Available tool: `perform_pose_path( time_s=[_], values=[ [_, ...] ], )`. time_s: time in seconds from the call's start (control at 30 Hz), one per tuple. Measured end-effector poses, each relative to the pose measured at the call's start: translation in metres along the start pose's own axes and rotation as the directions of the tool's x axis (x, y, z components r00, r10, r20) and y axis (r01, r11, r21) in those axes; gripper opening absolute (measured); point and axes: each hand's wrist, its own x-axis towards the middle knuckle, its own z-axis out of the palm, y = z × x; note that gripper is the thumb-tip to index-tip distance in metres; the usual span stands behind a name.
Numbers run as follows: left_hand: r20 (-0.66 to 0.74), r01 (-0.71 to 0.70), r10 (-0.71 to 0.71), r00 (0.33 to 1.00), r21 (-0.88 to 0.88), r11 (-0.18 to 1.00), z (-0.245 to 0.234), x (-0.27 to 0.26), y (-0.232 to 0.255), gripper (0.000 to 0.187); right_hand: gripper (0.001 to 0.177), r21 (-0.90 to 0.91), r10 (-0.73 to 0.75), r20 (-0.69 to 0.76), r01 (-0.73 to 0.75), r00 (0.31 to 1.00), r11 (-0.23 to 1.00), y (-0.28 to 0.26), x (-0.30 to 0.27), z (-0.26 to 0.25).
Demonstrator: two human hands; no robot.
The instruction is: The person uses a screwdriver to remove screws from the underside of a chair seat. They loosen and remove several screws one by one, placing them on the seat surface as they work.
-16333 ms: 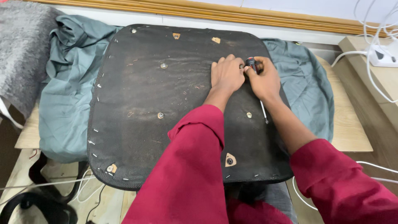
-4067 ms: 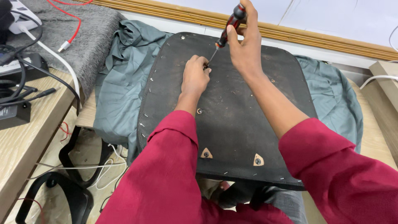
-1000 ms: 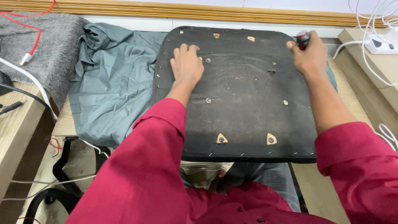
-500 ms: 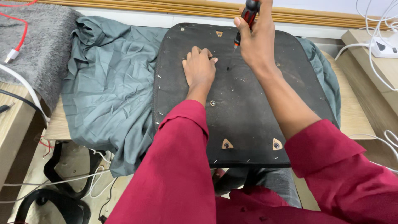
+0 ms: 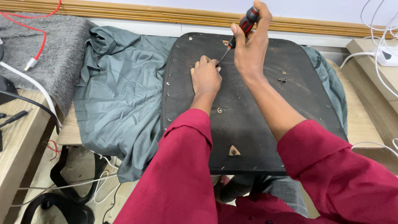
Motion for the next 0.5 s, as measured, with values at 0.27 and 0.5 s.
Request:
perform_pose_path(
  time_s=[0.27,0.5],
  values=[
    [-0.008,0.043,-0.043,0.999,-0.002,0.999,-0.002,0.001,0.001,0.016,0.059,-0.005,-0.100,0.043,0.100,0.994,0.995,0.002,0.011,-0.004],
    [0.005,0.062,-0.062,0.998,-0.048,0.997,-0.006,-0.001,0.002,0.021,0.062,-0.021,-0.064,0.075,0.065,0.995,0.998,0.006,0.015,-0.010]
  ],
)
